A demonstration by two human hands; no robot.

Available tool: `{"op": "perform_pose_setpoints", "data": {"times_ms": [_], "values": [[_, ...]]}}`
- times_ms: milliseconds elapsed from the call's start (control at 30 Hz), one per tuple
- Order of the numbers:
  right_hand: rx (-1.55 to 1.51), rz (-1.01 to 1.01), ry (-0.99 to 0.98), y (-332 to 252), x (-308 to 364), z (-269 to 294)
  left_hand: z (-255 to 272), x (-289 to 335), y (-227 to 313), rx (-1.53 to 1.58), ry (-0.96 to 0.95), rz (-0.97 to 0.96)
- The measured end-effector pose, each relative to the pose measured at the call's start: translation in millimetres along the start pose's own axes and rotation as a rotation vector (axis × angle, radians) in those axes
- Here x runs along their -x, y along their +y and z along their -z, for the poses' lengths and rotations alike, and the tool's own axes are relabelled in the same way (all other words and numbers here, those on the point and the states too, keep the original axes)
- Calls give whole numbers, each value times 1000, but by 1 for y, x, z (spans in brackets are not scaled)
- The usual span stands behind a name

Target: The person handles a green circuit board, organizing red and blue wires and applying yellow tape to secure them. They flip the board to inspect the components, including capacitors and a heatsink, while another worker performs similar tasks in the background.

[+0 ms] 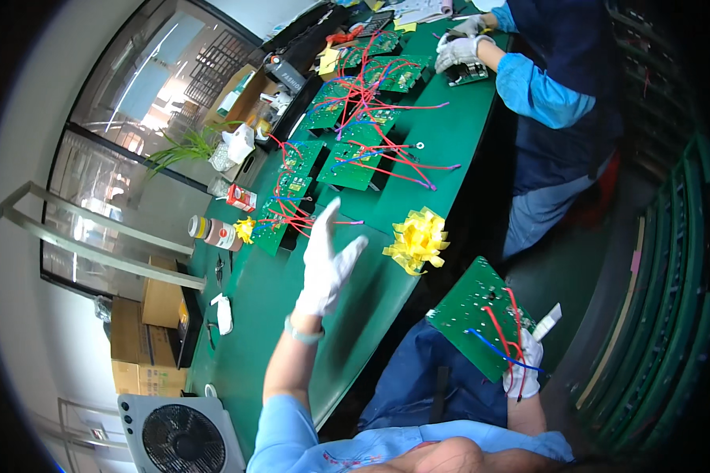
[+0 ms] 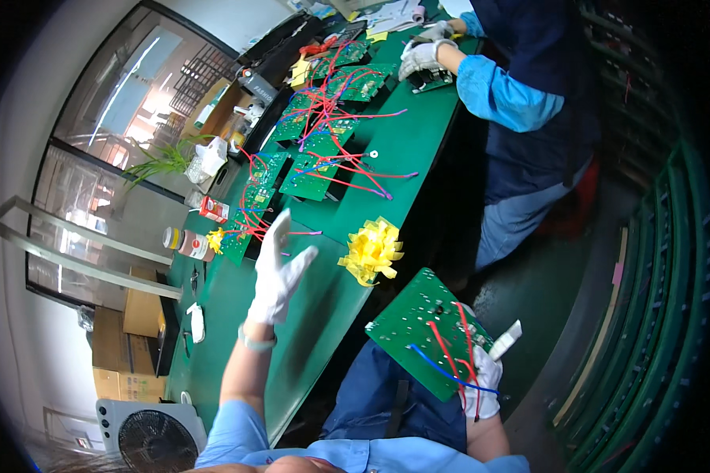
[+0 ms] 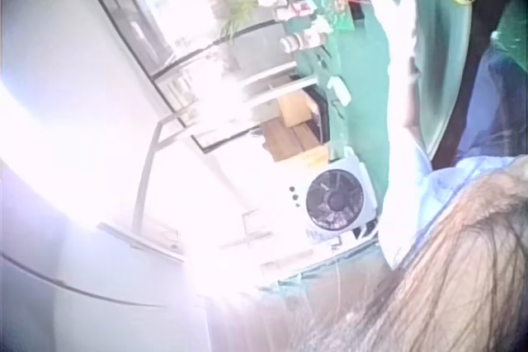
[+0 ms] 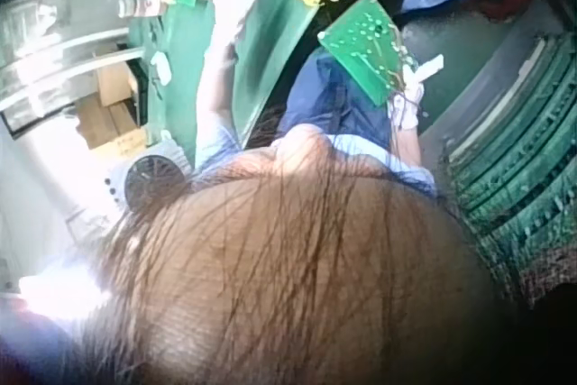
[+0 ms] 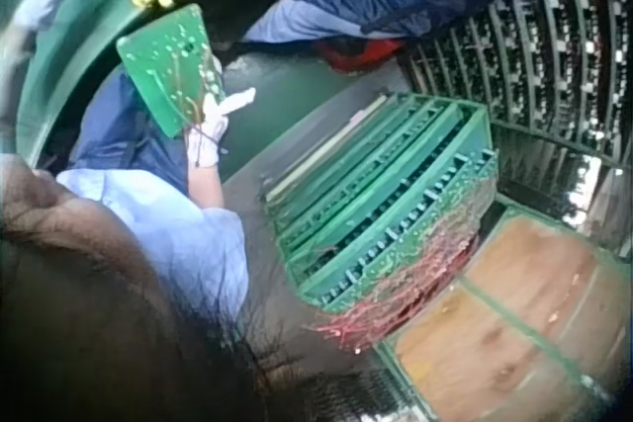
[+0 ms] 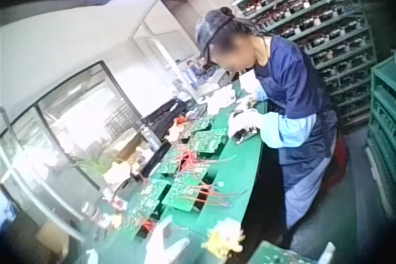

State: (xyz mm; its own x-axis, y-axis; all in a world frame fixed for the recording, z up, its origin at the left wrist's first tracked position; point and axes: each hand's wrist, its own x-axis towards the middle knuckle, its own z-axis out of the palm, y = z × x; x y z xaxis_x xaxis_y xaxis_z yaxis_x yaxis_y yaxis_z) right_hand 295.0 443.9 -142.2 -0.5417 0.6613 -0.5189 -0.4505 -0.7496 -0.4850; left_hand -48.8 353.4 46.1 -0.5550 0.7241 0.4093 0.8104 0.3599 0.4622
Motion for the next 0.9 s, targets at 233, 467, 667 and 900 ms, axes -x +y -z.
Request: {"op": "perform_pose_setpoints", "data": {"times_ms": [233,467,667,900], "values": [[988,705,-44,-21,9,16,-62,-112,-11,-512,48,-376],[738,527,41,-24,10,7,-111,-160,-24,-740,7,-445],[1233,808,72,-38,16,3,-87,-149,-35,-426,6,-447],[1029,581,10,-32,22,6,-25,-171,-21,211,179,-62]]}}
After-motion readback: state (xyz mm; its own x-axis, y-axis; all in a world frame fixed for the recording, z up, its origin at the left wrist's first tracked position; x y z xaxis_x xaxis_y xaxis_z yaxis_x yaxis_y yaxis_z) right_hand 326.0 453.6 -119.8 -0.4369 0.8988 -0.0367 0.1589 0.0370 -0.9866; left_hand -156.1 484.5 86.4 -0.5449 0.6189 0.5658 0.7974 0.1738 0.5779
